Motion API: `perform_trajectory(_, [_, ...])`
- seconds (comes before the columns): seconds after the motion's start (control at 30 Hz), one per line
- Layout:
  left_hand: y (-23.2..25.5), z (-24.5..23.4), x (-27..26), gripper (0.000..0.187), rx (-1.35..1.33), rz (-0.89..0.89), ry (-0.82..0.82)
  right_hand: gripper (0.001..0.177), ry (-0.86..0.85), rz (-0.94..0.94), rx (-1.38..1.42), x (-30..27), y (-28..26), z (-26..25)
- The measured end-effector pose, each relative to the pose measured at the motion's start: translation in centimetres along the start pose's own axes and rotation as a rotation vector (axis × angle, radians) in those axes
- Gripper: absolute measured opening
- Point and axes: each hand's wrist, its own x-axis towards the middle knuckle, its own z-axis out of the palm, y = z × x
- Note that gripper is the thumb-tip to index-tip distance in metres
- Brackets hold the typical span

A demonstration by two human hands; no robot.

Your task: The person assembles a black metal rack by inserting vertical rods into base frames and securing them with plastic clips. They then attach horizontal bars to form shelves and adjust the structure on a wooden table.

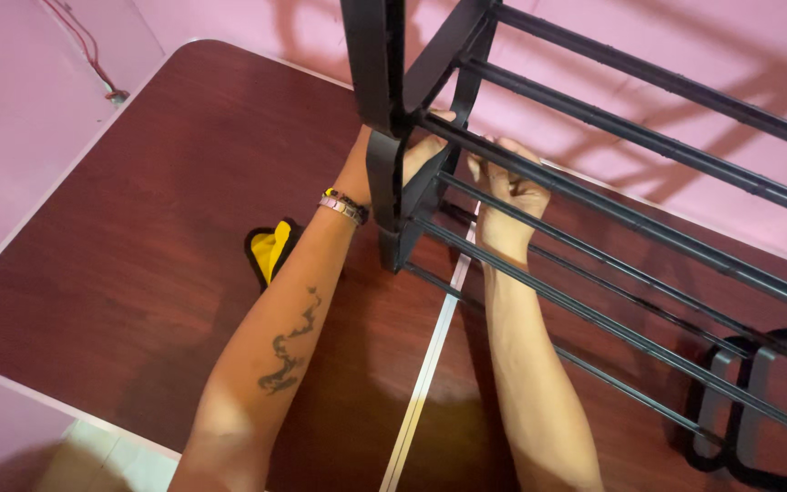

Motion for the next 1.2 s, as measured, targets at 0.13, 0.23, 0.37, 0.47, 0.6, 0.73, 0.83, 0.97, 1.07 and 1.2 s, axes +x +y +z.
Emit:
perform_trajectory(0.13, [0.8,0.0,0.0,0.028,0.088,0.06,-0.022,0.019,-0.004,0.031,0.045,0.0,0.1,0.0])
perform_trajectory(0.23, [1.6,0.1,-0.3,0.03,0.053,-0.032,-0.014,0.019,0.015,0.053,0.039,0.0,0.4,0.0])
perform_trajectory(0.37, [2.1,0.2,-0.2,0.028,0.124,0.037,-0.013,0.02,0.004,0.043,0.072,0.4,0.6,0.0])
perform_trajectory(0.47, [2.0,0.3,-0.4,0.028,0.099,0.105,0.007,0.02,-0.013,0.025,0.059,0.4,0.6,0.0])
perform_trajectory(0.6, [1.6,0.6,-0.3,0.029,0.082,0.069,0.006,0.019,-0.04,0.01,0.055,0.2,0.5,0.0])
perform_trajectory(0.73, [1.5,0.8,-0.3,0.031,-0.078,-0.133,-0.042,0.016,-0.05,-0.035,-0.028,0.0,0.4,0.2])
perform_trajectory(0.83, [1.7,0.7,-0.4,0.029,0.037,-0.17,-0.037,0.015,-0.042,-0.037,-0.044,-0.1,0.4,0.5])
perform_trajectory(0.97, [1.8,0.7,-0.4,0.028,-0.048,-0.041,-0.038,0.014,-0.079,-0.011,0.121,-0.1,0.4,0.9])
perform_trajectory(1.07, [1.9,0.8,-0.3,0.028,-0.202,-0.086,-0.07,0.015,-0.039,0.01,0.116,-0.1,0.6,1.0])
perform_trajectory(1.2, [1.9,0.6,-0.2,0.027,-0.287,-0.077,-0.108,0.015,-0.044,-0.017,0.072,0.1,1.6,1.1])
